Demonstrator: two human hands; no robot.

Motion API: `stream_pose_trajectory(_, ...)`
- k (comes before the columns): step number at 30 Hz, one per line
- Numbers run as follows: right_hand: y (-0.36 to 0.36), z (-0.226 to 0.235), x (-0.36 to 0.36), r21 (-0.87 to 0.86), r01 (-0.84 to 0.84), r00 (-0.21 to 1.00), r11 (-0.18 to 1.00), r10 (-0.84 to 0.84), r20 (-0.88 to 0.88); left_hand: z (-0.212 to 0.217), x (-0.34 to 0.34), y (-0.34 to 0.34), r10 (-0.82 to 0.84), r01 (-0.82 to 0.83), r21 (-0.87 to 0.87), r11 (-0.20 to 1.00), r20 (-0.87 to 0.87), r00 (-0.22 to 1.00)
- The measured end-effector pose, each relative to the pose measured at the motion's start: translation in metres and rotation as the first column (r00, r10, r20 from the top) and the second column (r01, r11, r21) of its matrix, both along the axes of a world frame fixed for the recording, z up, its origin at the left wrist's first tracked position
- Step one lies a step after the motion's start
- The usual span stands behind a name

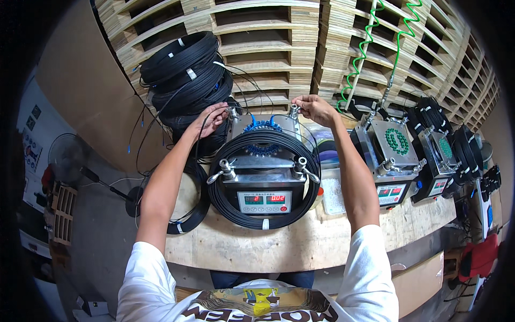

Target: The recorder is loading fiber optic connectors into a polishing machine circular jig.

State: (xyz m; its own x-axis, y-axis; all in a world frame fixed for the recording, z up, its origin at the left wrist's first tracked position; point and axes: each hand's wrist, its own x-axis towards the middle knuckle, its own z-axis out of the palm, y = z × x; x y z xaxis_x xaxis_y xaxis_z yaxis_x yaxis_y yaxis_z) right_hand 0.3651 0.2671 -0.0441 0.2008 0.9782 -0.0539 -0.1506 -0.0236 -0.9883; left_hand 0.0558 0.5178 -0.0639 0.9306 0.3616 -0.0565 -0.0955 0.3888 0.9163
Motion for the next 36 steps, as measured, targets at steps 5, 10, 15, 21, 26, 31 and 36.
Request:
stream_pose_trajectory(5,-0.004,-0.002,-0.016,0.083,0.117,0.991,0.99,-0.122,0.061,0.021,-0.013,-0.009,0.039,-0.037,0.171,0.985,-0.009,0.999)
stream_pose_trajectory(10,-0.034,0.001,-0.035,0.026,0.309,0.937,0.951,-0.309,0.164,0.053,-0.031,-0.041,0.46,-0.279,0.543,0.792,-0.23,0.858)
stream_pose_trajectory(15,-0.088,0.004,-0.075,-0.008,0.49,0.87,0.872,-0.489,0.059,0.041,-0.041,-0.091,0.573,-0.533,0.221,0.817,-0.209,0.792)
stream_pose_trajectory(21,-0.108,0.019,-0.119,-0.024,0.527,0.84,0.849,-0.516,0.169,0.033,-0.053,-0.126,0.451,-0.423,0.188,0.886,-0.141,0.881)
stream_pose_trajectory(26,-0.082,0.018,-0.119,0.024,0.5,0.854,0.866,-0.498,0.154,0.04,-0.039,-0.13,0.43,-0.363,0.338,0.868,-0.147,0.891)
stream_pose_trajectory(31,-0.066,0.007,-0.119,0.153,0.566,0.748,0.81,-0.582,0.319,0.047,-0.032,-0.137,0.447,-0.276,0.548,0.79,-0.207,0.87)
stream_pose_trajectory(36,-0.063,0.005,-0.12,0.222,0.608,0.655,0.763,-0.639,0.404,0.064,-0.032,-0.117,0.455,-0.241,0.561,0.792,-0.278,0.846)
